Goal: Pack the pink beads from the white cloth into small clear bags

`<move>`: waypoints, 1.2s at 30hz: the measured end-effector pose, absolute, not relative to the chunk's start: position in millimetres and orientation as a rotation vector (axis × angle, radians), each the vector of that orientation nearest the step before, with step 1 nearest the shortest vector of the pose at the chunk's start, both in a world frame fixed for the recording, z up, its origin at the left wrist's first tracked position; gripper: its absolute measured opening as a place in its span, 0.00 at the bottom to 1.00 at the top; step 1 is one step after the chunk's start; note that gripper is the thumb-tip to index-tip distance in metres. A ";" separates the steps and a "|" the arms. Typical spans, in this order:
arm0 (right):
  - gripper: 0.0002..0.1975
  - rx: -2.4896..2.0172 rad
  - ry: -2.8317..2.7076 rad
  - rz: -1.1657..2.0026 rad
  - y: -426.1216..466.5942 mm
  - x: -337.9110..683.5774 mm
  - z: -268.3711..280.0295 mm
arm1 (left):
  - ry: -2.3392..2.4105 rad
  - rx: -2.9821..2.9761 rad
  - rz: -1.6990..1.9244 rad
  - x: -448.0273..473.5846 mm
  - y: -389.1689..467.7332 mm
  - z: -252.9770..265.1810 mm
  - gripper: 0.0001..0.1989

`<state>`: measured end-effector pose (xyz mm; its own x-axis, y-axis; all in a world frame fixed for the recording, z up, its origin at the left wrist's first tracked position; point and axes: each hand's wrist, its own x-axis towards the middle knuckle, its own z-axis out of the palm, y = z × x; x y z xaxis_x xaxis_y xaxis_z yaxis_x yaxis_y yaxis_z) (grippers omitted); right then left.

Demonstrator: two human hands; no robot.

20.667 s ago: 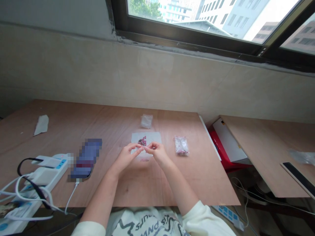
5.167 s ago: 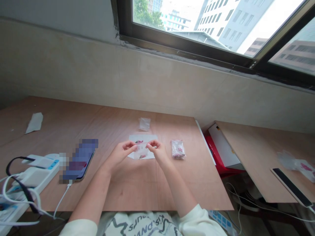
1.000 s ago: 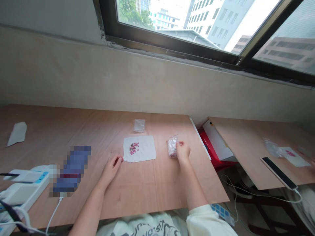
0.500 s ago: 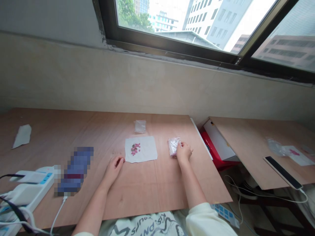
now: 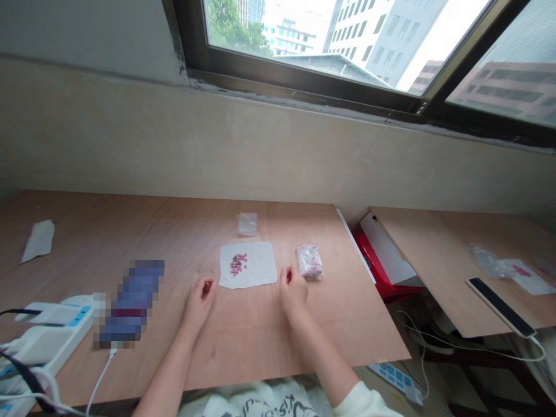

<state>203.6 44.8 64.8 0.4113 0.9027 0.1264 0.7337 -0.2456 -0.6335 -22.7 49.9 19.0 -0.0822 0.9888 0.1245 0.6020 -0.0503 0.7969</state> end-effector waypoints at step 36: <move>0.12 -2.198 -1.619 0.251 41.0 191.4 23.0 | 1.814 1.949 0.849 -18.9 48.8 15.8 0.06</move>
